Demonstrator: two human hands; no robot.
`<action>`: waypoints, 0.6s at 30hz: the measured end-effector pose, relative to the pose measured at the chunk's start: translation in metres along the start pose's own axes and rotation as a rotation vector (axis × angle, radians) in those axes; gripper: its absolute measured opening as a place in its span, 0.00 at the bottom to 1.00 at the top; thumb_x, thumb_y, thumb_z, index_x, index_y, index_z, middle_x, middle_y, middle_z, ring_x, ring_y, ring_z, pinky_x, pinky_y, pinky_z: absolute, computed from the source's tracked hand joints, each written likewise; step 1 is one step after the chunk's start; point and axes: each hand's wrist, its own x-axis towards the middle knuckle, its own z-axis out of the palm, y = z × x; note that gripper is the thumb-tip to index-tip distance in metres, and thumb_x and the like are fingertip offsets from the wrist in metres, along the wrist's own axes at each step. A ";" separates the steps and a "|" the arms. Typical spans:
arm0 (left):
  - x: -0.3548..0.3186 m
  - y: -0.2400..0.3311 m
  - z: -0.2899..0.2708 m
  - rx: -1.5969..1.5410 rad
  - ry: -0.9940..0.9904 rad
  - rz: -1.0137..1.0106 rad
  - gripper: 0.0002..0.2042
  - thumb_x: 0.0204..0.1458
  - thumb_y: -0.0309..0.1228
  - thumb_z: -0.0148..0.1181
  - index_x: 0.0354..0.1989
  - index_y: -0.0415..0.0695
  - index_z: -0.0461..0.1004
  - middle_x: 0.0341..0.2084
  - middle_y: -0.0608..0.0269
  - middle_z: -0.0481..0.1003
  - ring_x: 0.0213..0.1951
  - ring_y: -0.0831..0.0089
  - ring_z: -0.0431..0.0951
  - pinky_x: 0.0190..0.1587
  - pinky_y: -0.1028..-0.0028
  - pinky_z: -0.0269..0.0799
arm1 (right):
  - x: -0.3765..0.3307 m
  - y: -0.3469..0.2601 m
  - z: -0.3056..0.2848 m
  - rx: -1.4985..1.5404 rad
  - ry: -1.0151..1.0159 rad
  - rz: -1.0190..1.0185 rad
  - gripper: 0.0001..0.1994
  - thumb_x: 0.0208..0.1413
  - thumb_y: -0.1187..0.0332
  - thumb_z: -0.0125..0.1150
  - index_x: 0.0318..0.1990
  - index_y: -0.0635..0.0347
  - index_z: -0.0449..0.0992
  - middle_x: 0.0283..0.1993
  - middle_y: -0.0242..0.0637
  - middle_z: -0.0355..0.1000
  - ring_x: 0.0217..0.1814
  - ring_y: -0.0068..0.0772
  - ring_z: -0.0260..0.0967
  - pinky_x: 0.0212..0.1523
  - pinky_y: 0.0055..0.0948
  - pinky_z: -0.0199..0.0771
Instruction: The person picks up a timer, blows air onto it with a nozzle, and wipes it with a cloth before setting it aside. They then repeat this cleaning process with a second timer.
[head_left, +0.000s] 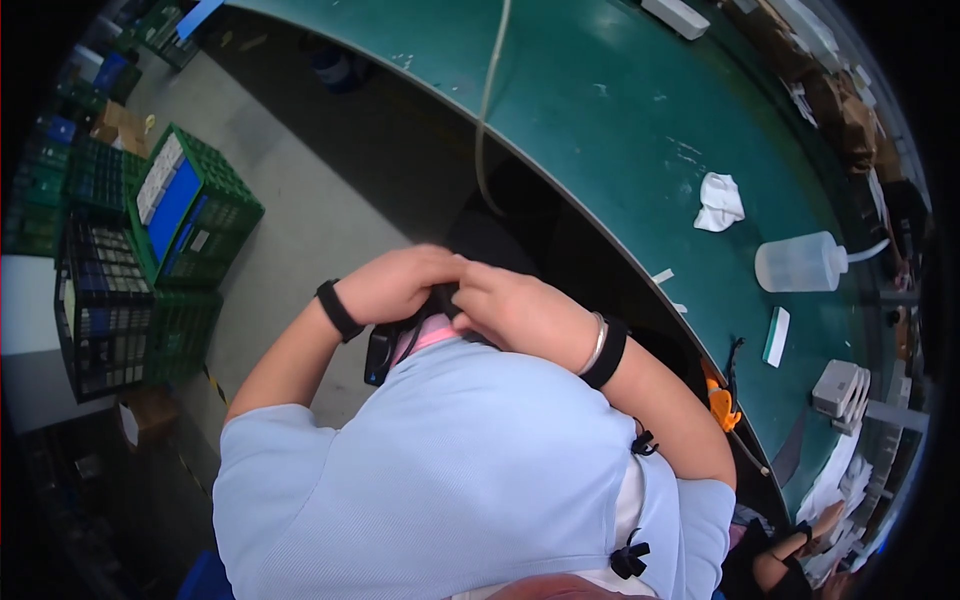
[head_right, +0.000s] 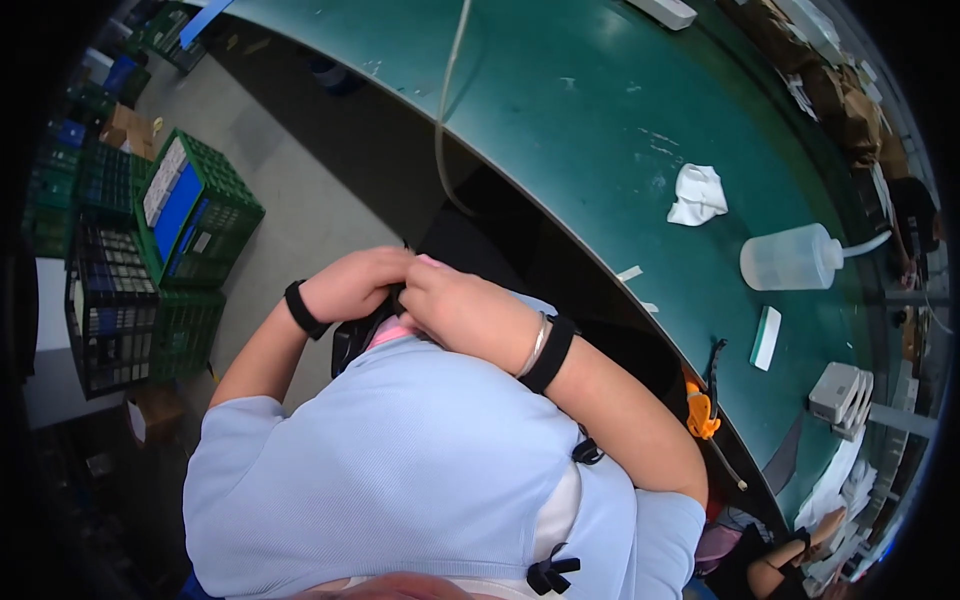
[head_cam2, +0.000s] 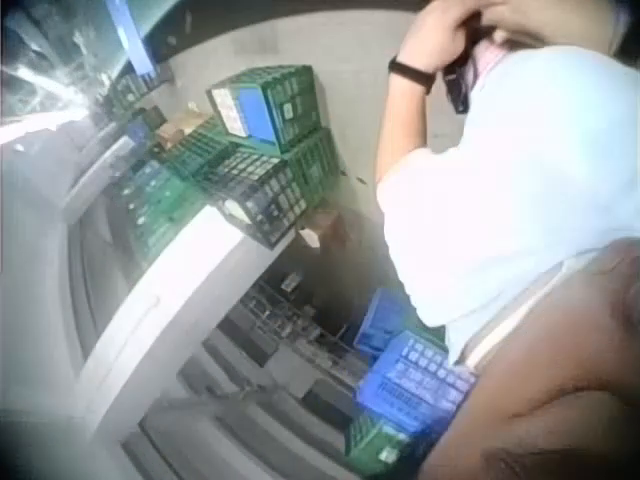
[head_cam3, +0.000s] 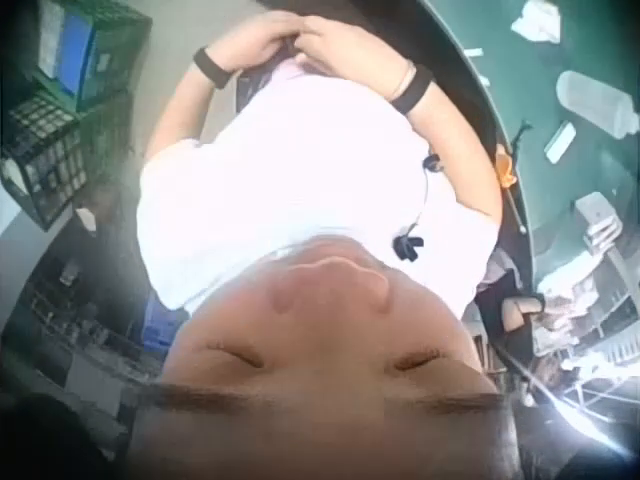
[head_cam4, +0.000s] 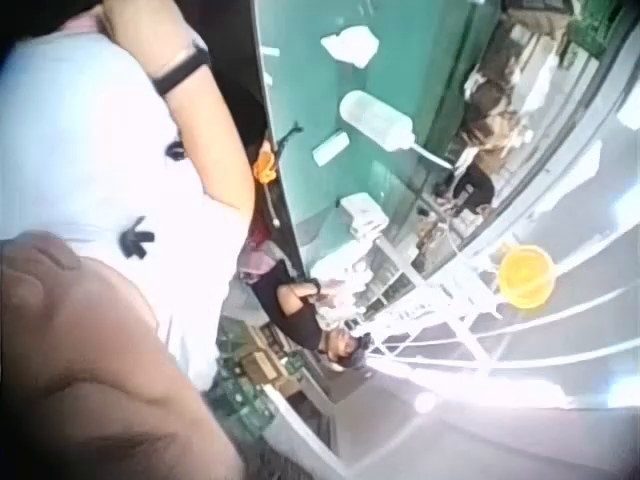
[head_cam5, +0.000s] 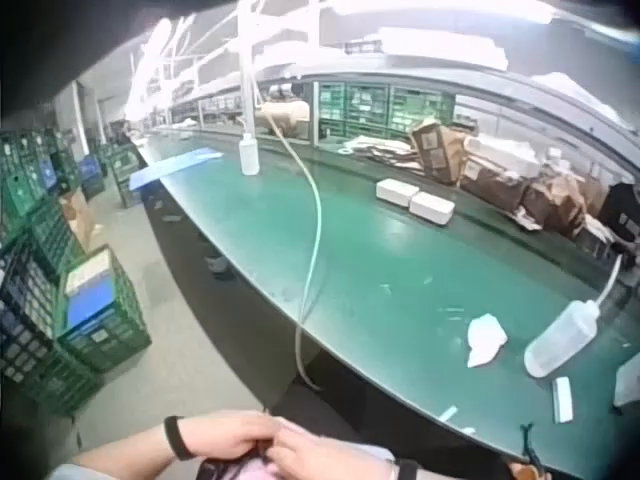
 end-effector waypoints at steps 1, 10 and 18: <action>-0.002 0.001 -0.002 -0.104 -0.073 -0.090 0.16 0.50 0.20 0.57 0.48 0.40 0.77 0.51 0.55 0.76 0.52 0.52 0.74 0.54 0.62 0.72 | 0.002 0.000 -0.004 0.100 0.074 0.039 0.06 0.60 0.71 0.59 0.42 0.63 0.76 0.44 0.42 0.69 0.45 0.45 0.72 0.47 0.37 0.76; -0.003 0.008 0.013 -0.037 0.026 0.029 0.14 0.53 0.26 0.58 0.48 0.41 0.75 0.48 0.52 0.77 0.49 0.52 0.76 0.54 0.63 0.73 | -0.005 0.011 0.005 0.123 0.101 0.007 0.07 0.59 0.71 0.62 0.43 0.63 0.75 0.47 0.45 0.70 0.46 0.49 0.72 0.49 0.41 0.75; 0.005 0.047 -0.013 0.346 -0.085 -0.041 0.16 0.54 0.34 0.63 0.52 0.46 0.76 0.47 0.56 0.80 0.49 0.55 0.79 0.50 0.64 0.77 | -0.017 0.012 -0.013 0.114 0.081 -0.096 0.10 0.55 0.72 0.65 0.43 0.64 0.76 0.48 0.47 0.74 0.50 0.51 0.72 0.55 0.43 0.72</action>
